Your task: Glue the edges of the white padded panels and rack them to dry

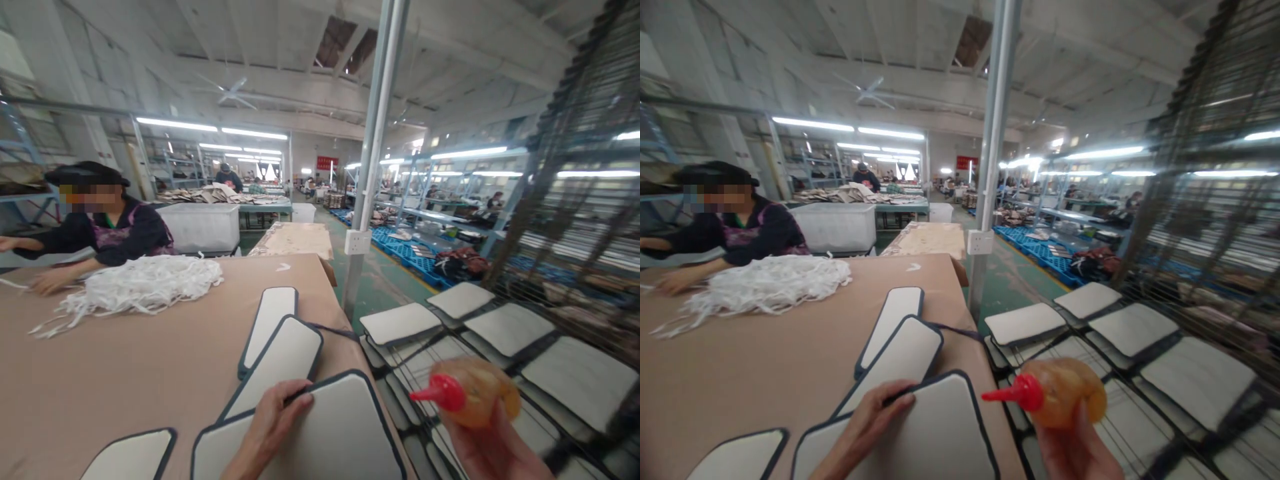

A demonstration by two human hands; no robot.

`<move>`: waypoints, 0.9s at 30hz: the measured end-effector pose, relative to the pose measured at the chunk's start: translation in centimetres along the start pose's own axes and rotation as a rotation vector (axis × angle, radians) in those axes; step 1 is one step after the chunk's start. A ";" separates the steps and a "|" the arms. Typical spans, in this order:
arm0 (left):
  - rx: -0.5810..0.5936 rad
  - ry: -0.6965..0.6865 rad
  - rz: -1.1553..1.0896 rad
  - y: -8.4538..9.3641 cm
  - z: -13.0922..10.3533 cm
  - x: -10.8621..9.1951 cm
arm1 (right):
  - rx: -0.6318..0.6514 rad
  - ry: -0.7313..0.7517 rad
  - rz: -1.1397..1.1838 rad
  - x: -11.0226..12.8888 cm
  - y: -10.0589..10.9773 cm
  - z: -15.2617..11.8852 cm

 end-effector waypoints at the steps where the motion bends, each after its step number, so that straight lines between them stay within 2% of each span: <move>1: 0.111 -0.052 0.008 -0.3 -0.8 -1.8 | -0.051 0.086 0.020 1.4 0.1 -0.3; 3: 0.220 -0.111 0.012 0.2 -2.0 -5.2 | -0.024 0.182 0.026 3.5 -1.3 -0.9; 5: 0.287 -0.147 -0.015 1.0 -2.6 -8.3 | 0.054 0.177 -0.031 4.9 -3.3 -1.6; 8: 0.376 -0.182 -0.006 1.7 -3.1 -12.5 | 0.261 0.200 -0.112 7.2 -7.0 -3.1; 10: 0.452 -0.258 0.099 1.5 -3.6 -15.3 | 0.367 0.175 -0.158 8.1 -8.6 -4.1; 14: 0.678 -0.519 0.311 -0.1 -5.9 -19.9 | 0.498 0.040 -0.255 8.1 -9.8 -5.7; 18: 0.800 -0.614 0.347 -1.1 -7.4 -21.7 | 0.600 0.009 -0.282 8.2 -10.3 -6.8; 22: 0.877 -0.625 0.338 -1.8 -8.2 -22.3 | 0.663 -0.020 -0.259 7.8 -10.8 -7.4; 27: 0.952 -0.610 0.335 -2.5 -8.9 -22.7 | 0.673 -0.043 -0.218 7.5 -10.7 -7.4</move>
Point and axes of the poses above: each hand's wrist, its own z-axis towards the middle knuckle, its own y-axis out of the back of the hand, x = y × z, the point moved 10 cm from there along z, towards the middle knuckle, and after that the axes turned 15 degrees about z, right-handed, at the moved point
